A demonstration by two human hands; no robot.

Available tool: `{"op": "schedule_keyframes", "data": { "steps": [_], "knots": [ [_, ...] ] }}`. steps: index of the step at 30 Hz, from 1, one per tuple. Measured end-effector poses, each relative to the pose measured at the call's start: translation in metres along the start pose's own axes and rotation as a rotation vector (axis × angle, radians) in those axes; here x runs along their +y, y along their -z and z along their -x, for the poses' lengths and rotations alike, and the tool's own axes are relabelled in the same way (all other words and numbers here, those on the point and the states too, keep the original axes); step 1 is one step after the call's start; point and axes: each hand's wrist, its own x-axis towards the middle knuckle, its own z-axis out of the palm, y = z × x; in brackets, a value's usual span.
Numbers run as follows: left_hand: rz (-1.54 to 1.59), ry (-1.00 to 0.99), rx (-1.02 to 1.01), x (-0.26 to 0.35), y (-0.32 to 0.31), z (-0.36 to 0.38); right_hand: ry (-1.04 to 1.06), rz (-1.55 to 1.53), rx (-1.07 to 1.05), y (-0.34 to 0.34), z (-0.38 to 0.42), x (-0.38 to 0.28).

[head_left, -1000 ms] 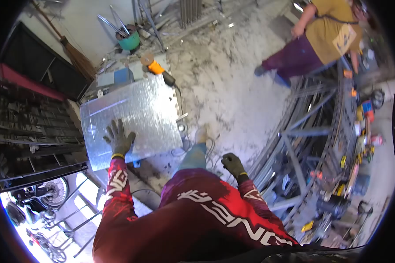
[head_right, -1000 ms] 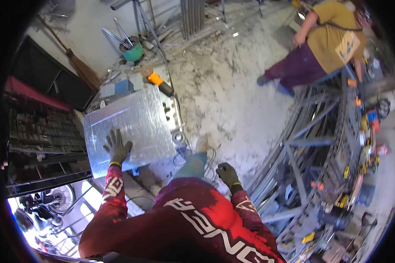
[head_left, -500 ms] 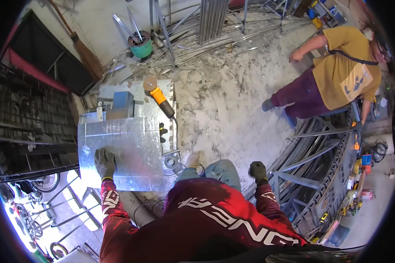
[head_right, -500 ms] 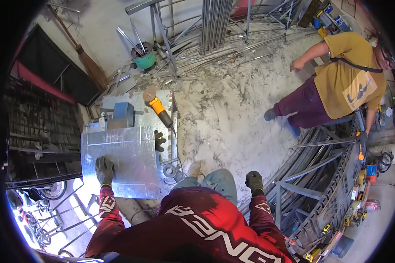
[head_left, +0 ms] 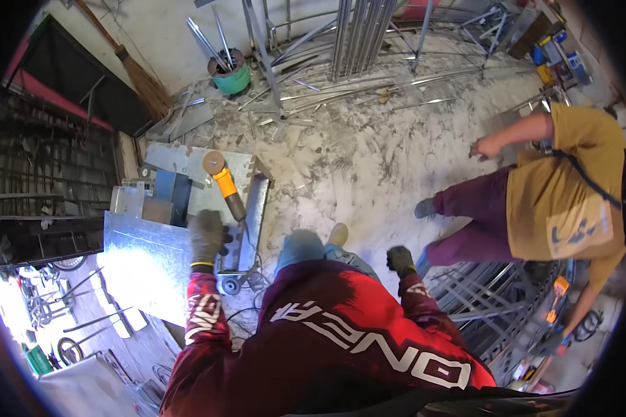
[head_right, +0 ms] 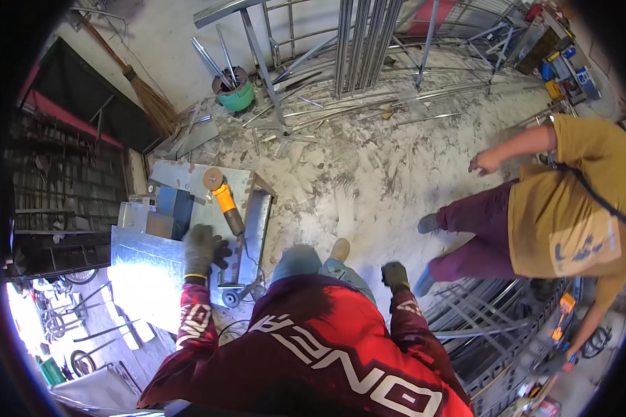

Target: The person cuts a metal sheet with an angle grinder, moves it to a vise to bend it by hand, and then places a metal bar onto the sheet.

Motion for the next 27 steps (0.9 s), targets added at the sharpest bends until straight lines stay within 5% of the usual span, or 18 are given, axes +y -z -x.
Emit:
{"op": "schedule_keyframes", "data": {
  "steps": [1,3,5,7,11,13,14,15,16,17,18,21,22,23,25,26,27],
  "knots": [
    [-0.158,-0.163,-0.039,-0.025,-0.037,-0.015,-0.192,-0.359,0.018,0.017,-0.029,-0.014],
    [-0.228,-0.306,-0.107,0.023,-0.088,-0.01,-0.103,-0.3,0.103,0.059,-0.076,-0.057],
    [-0.084,-0.347,-0.468,0.061,-0.121,-0.021,-0.056,-0.395,0.075,0.095,-0.122,-0.102],
    [-0.195,-0.622,-0.628,0.072,-0.155,-0.047,0.008,-0.413,0.014,0.116,-0.167,-0.139],
    [-0.286,-0.875,-0.586,0.066,-0.217,-0.145,0.148,-0.086,-0.325,0.125,-0.234,-0.19],
    [-0.394,-0.882,-0.448,0.086,-0.228,-0.213,0.308,0.232,-0.495,0.098,-0.284,-0.161],
    [-0.044,-0.572,-0.417,0.111,-0.225,-0.242,0.461,0.329,-0.582,0.082,-0.312,-0.129],
    [-0.07,-0.644,-0.335,0.104,-0.24,-0.288,0.394,0.397,-0.628,0.098,-0.303,-0.168],
    [-0.026,-0.518,-0.206,0.106,-0.256,-0.329,0.614,0.537,-0.571,0.109,-0.317,-0.176],
    [-0.135,-0.801,-0.128,0.108,-0.255,-0.376,0.617,0.702,-0.564,0.12,-0.334,-0.198],
    [0.094,-0.42,-0.186,0.124,-0.259,-0.411,0.636,0.712,-0.573,0.14,-0.354,-0.214],
    [0.248,-0.219,-0.003,0.139,-0.274,-0.531,0.727,0.663,-0.641,0.217,-0.393,-0.281],
    [0.104,-0.296,0.081,0.146,-0.274,-0.57,0.63,0.675,-0.783,0.238,-0.411,-0.312],
    [0.242,-0.083,0.143,0.193,-0.253,-0.577,0.623,0.694,-0.805,0.253,-0.428,-0.337],
    [0.209,-0.242,0.479,0.17,-0.282,-0.662,0.475,0.469,-0.888,0.257,-0.492,-0.371],
    [0.149,-0.295,0.591,0.172,-0.287,-0.687,0.601,0.546,-0.844,0.247,-0.544,-0.362],
    [0.135,-0.281,0.597,0.165,-0.29,-0.706,0.474,0.425,-0.772,0.228,-0.594,-0.364]
  ]
}}
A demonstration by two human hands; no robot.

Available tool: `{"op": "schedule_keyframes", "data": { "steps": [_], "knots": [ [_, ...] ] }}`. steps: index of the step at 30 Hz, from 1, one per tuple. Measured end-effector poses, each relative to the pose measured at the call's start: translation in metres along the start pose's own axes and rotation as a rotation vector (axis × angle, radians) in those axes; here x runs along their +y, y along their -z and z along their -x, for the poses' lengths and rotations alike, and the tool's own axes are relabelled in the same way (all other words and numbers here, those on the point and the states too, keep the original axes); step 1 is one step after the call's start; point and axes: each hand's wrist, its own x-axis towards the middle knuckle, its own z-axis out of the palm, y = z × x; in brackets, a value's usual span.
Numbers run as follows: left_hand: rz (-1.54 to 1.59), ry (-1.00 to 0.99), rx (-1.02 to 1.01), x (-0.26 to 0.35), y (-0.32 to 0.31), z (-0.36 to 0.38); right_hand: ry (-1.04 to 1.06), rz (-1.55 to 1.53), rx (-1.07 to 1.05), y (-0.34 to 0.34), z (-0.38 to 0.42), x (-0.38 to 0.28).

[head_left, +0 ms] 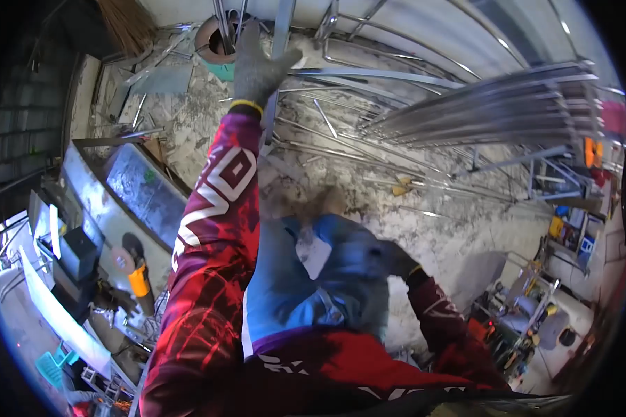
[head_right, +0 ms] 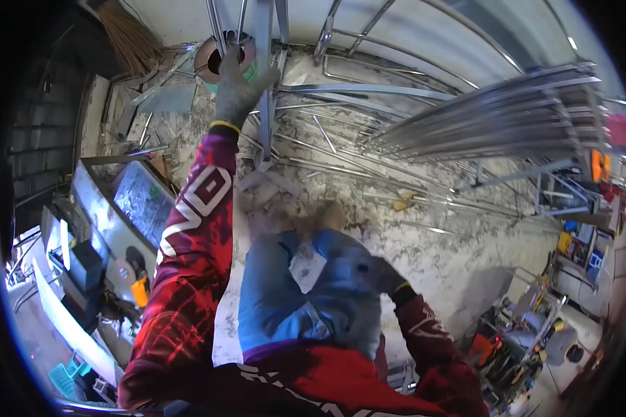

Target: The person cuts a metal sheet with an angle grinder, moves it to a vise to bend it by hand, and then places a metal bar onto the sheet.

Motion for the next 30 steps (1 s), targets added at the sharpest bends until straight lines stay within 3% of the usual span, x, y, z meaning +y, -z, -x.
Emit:
{"op": "schedule_keyframes", "data": {
  "steps": [2,3,4,5,6,8,10,12,14,15,16,19,23,25,26,30],
  "knots": [
    [0.109,0.134,-0.079,-0.025,-0.039,-0.032,0.12,0.044,0.186,0.044,-0.107,0.0],
    [-0.089,-0.119,-0.111,-0.098,-0.08,-0.053,0.032,0.128,0.248,0.057,-0.167,0.017],
    [0.21,-0.288,-0.123,-0.104,-0.087,-0.059,0.024,0.174,0.358,0.063,-0.226,0.043],
    [0.336,-0.021,-0.151,-0.087,-0.083,-0.062,-0.027,0.213,0.353,0.075,-0.28,0.059],
    [0.458,0.251,-0.178,-0.067,-0.078,-0.057,0.062,0.239,0.454,0.081,-0.329,0.076],
    [0.424,0.148,0.0,-0.056,-0.082,-0.036,0.073,0.325,0.462,0.098,-0.422,0.102],
    [0.356,0.348,-0.08,-0.062,-0.069,-0.047,0.017,0.483,0.499,0.111,-0.491,0.108],
    [-0.042,0.66,0.267,0.027,-0.1,-0.04,0.008,0.542,0.599,0.119,-0.557,0.128],
    [-0.354,-0.461,-0.094,-0.097,-0.051,-0.048,-0.055,0.624,0.658,0.135,-0.594,0.108],
    [-0.268,-0.617,-0.072,-0.102,-0.052,-0.05,-0.079,0.66,0.676,0.144,-0.613,0.097],
    [-0.275,-0.634,-0.07,-0.102,-0.052,-0.05,-0.032,0.765,0.751,0.15,-0.647,0.113],
    [-0.266,-0.668,-0.089,-0.101,-0.052,-0.051,0.101,0.689,0.873,0.173,-0.729,0.15],
    [-0.25,-0.669,-0.135,-0.097,-0.054,-0.05,0.01,0.631,0.776,0.172,-0.748,0.166],
    [-0.217,-0.67,-0.155,-0.096,-0.056,-0.05,-0.159,0.648,0.705,0.163,-0.724,0.152],
    [-0.199,-0.674,-0.162,-0.095,-0.058,-0.05,-0.076,0.68,0.834,0.159,-0.724,0.154],
    [-0.168,-0.685,-0.182,-0.092,-0.061,-0.048,0.029,0.682,0.945,0.16,-0.738,0.163]
  ]
}}
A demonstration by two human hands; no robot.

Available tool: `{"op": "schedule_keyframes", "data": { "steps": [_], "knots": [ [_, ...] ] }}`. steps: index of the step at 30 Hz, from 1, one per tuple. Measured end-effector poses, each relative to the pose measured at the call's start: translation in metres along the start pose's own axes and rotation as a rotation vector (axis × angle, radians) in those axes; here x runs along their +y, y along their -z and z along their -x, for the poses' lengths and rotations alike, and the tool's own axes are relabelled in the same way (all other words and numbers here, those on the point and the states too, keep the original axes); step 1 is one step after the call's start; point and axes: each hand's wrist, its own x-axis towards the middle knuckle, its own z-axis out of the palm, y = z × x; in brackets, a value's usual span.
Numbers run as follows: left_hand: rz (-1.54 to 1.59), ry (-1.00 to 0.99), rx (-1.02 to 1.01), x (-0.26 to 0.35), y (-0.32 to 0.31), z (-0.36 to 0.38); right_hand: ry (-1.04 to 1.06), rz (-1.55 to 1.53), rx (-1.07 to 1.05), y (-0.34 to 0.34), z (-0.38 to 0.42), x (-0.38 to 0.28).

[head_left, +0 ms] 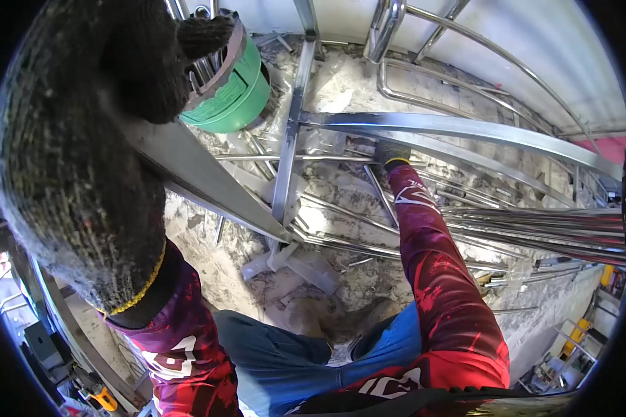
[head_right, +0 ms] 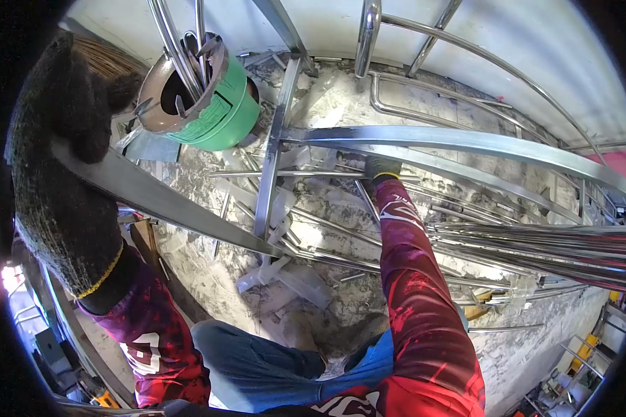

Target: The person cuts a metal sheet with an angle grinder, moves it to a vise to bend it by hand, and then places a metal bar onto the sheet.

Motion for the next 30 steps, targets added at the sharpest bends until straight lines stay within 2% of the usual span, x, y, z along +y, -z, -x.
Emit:
{"op": "schedule_keyframes", "data": {
  "steps": [2,3,6,8,10,11,12,13,14,16,17,18,19,20,21,22,23,24,26,28,30],
  "knots": [
    [0.023,0.002,-0.006,0.003,-0.002,-0.001,-0.077,-0.002,-0.223,-0.002,-0.009,0.01],
    [0.032,0.0,-0.01,0.004,-0.002,-0.001,-0.097,-0.063,-0.081,-0.001,-0.007,0.013],
    [0.057,-0.016,-0.003,0.009,-0.005,-0.002,-0.011,0.079,-0.136,0.014,0.007,0.021],
    [-0.065,0.002,0.088,0.014,-0.008,0.003,0.023,0.122,-0.08,0.033,0.022,0.016],
    [-0.121,0.129,0.274,-0.007,-0.011,0.011,0.116,0.214,0.051,0.045,0.034,0.015],
    [0.368,0.425,0.378,0.021,-0.017,-0.003,0.107,0.145,-0.018,0.053,0.034,0.013],
    [0.339,0.318,0.421,0.022,-0.023,-0.006,0.096,0.077,-0.091,0.063,0.034,0.012],
    [0.336,0.465,0.454,0.028,-0.024,-0.009,0.109,0.084,-0.088,0.074,0.036,0.009],
    [0.332,0.62,0.486,0.035,-0.023,-0.011,0.15,0.069,-0.175,0.09,0.043,0.002],
    [0.466,0.605,0.429,0.034,-0.023,-0.011,0.223,0.063,-0.27,0.134,0.055,-0.023],
    [-0.014,0.251,0.137,0.021,-0.014,-0.003,0.24,0.102,-0.324,0.158,0.071,-0.037],
    [0.239,0.507,0.241,0.025,-0.024,-0.003,0.272,0.142,-0.378,0.182,0.087,-0.05],
    [-0.581,0.118,0.223,0.011,-0.029,-0.007,0.379,-0.007,-0.234,0.194,0.112,-0.051],
    [-0.308,0.25,0.179,0.02,-0.026,0.003,0.479,-0.028,-0.227,0.205,0.134,-0.052],
    [-0.621,0.346,-0.232,0.024,-0.036,0.003,0.592,-0.06,-0.217,0.219,0.155,-0.06],
    [-0.433,0.453,0.006,0.03,-0.036,0.005,0.613,-0.158,-0.27,0.236,0.176,-0.072],
    [-0.089,0.544,0.083,0.024,-0.037,0.009,0.677,-0.326,-0.247,0.267,0.197,-0.085],
    [-0.277,0.53,-0.425,0.031,-0.02,0.008,0.646,-0.375,-0.293,0.295,0.22,-0.103],
    [-0.06,0.742,0.115,0.072,-0.005,0.039,0.655,-0.47,-0.367,0.351,0.252,-0.124],
    [0.149,1.024,0.147,0.155,0.081,0.049,0.712,-0.506,-0.415,0.429,0.279,-0.143],
    [0.233,1.35,0.197,0.207,0.107,0.1,0.697,-0.672,-0.386,0.49,0.293,-0.154]
  ]
}}
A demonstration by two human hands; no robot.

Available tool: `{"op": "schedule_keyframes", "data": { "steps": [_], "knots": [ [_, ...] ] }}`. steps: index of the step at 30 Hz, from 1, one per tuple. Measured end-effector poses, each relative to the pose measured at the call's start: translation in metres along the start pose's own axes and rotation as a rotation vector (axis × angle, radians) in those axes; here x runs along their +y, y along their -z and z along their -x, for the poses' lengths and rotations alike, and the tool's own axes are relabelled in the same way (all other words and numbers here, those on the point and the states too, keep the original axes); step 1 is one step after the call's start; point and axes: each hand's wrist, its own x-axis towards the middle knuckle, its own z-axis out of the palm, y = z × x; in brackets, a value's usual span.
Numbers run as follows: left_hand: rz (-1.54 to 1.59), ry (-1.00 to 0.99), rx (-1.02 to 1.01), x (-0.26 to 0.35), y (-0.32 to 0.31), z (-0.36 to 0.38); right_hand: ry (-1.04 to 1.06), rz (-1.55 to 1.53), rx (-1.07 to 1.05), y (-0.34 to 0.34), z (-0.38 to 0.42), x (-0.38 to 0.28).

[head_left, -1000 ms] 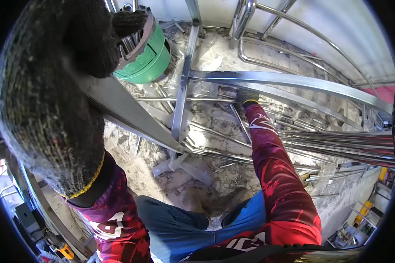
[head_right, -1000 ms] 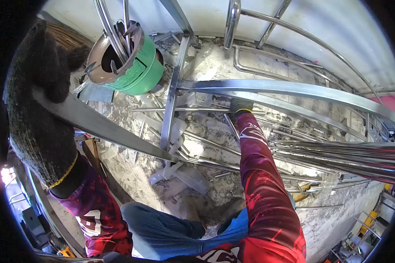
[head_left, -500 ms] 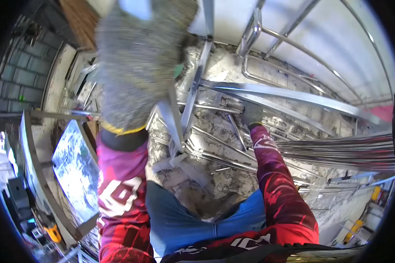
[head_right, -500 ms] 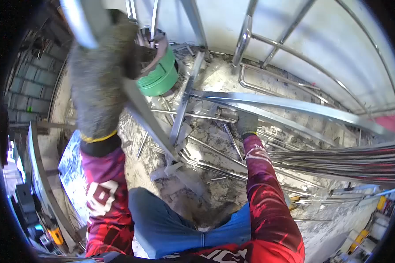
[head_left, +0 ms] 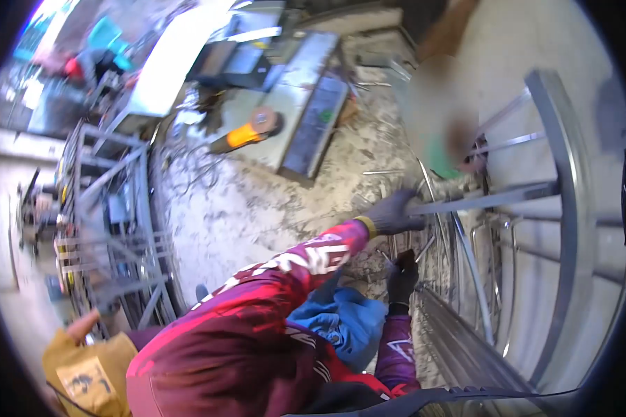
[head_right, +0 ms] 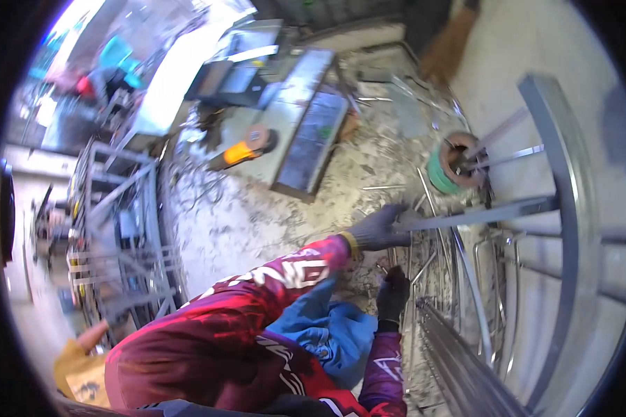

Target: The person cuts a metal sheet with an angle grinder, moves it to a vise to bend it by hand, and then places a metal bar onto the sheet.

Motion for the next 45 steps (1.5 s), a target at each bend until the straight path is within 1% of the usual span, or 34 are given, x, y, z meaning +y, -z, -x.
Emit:
{"op": "schedule_keyframes", "data": {
  "steps": [1,2,4,5,6,7,8,9,10,11,12,13,14,15,16,18,20,21,23,24,25,26,28,30,32,33,34,36,37,39,40,42,44,45],
  "knots": [
    [0.198,0.182,-0.149,0.015,0.048,0.045,-0.252,-0.365,0.061,-0.008,0.011,-0.011],
    [0.184,0.191,-0.099,0.012,0.061,0.091,-0.222,-0.371,0.031,0.001,0.012,-0.032],
    [0.195,0.198,-0.178,0.003,0.079,0.166,-0.212,-0.341,-0.143,0.021,0.02,-0.069],
    [0.266,0.196,-0.132,-0.011,0.067,0.199,-0.069,0.078,-0.291,0.048,0.012,-0.131],
    [0.342,0.198,-0.08,-0.019,0.052,0.228,0.342,-0.111,-0.276,0.061,0.012,-0.165],
    [0.36,0.2,-0.032,-0.014,0.044,0.251,0.342,0.04,-0.49,0.073,0.016,-0.195],
    [0.29,0.327,-0.034,-0.01,0.041,0.272,0.34,0.202,-0.696,0.08,0.021,-0.226],
    [0.222,0.462,-0.041,-0.003,0.039,0.29,0.378,0.209,-0.723,0.087,0.025,-0.256],
    [0.243,0.471,-0.002,0.019,0.045,0.305,0.384,0.279,-0.852,0.092,0.029,-0.284],
    [0.424,0.466,0.166,0.053,0.061,0.319,0.386,0.356,-0.975,0.095,0.034,-0.302],
    [0.601,0.45,0.335,0.073,0.071,0.332,0.422,0.371,-0.991,0.093,0.038,-0.305],
    [0.291,0.372,0.349,0.029,0.055,0.343,0.425,0.104,-0.996,0.087,0.042,-0.301],
    [0.308,0.376,0.376,0.035,0.06,0.353,0.413,-0.158,-0.996,0.082,0.044,-0.296],
    [0.559,0.352,0.467,0.042,0.079,0.362,0.327,-0.287,-1.099,0.075,0.048,-0.299],
    [0.805,0.322,0.552,0.045,0.096,0.369,0.347,-0.274,-1.115,0.069,0.05,-0.3],
    [0.761,0.383,0.559,0.046,0.122,0.384,0.362,-0.346,-1.232,0.052,0.051,-0.306],
    [0.897,0.533,0.715,0.059,0.147,0.401,0.417,-0.323,-1.26,0.042,0.056,-0.324],
    [0.923,0.462,0.85,0.062,0.159,0.41,0.382,-0.27,-1.26,0.044,0.06,-0.348],
    [1.091,0.395,0.951,0.033,0.186,0.427,0.326,-0.197,-1.253,0.03,0.064,-0.373],
    [1.138,0.39,0.975,0.018,0.204,0.437,0.427,-0.195,-1.257,0.018,0.064,-0.379],
    [1.134,0.388,0.977,0.002,0.221,0.448,0.531,-0.196,-1.266,0.005,0.067,-0.386],
    [1.121,0.381,0.985,-0.004,0.246,0.462,0.527,-0.188,-1.274,-0.009,0.07,-0.399],
    [1.128,0.403,0.939,-0.023,0.285,0.483,0.208,-0.165,-1.398,-0.036,0.08,-0.436],
    [1.124,0.354,1.013,-0.052,0.316,0.498,0.177,-0.166,-1.386,-0.06,0.09,-0.484],
    [1.098,0.351,0.955,-0.073,0.353,0.521,0.193,-0.169,-1.377,-0.09,0.096,-0.526],
    [1.092,0.252,0.948,-0.072,0.37,0.533,0.353,-0.259,-1.324,-0.113,0.099,-0.533],
    [1.085,0.153,0.932,-0.074,0.384,0.544,0.344,-0.274,-1.299,-0.128,0.098,-0.539],
    [0.938,0.144,0.809,-0.091,0.416,0.567,0.012,-0.186,-1.542,-0.152,0.089,-0.567],
    [0.894,0.18,0.784,-0.107,0.428,0.574,-0.085,-0.272,-1.608,-0.165,0.086,-0.569],
    [0.822,0.27,0.767,-0.119,0.453,0.577,-0.096,-0.275,-1.574,-0.183,0.085,-0.592],
    [0.923,0.193,0.892,-0.119,0.46,0.572,-0.098,-0.258,-1.583,-0.194,0.083,-0.603],
    [0.921,0.217,0.933,-0.136,0.48,0.565,-0.121,-0.266,-1.566,-0.218,0.074,-0.618],
    [0.905,0.216,0.939,-0.153,0.499,0.557,0.274,-0.057,-1.397,-0.242,0.063,-0.635],
    [0.897,0.216,0.963,-0.163,0.511,0.555,0.274,-0.065,-1.393,-0.257,0.057,-0.646]
  ]
}}
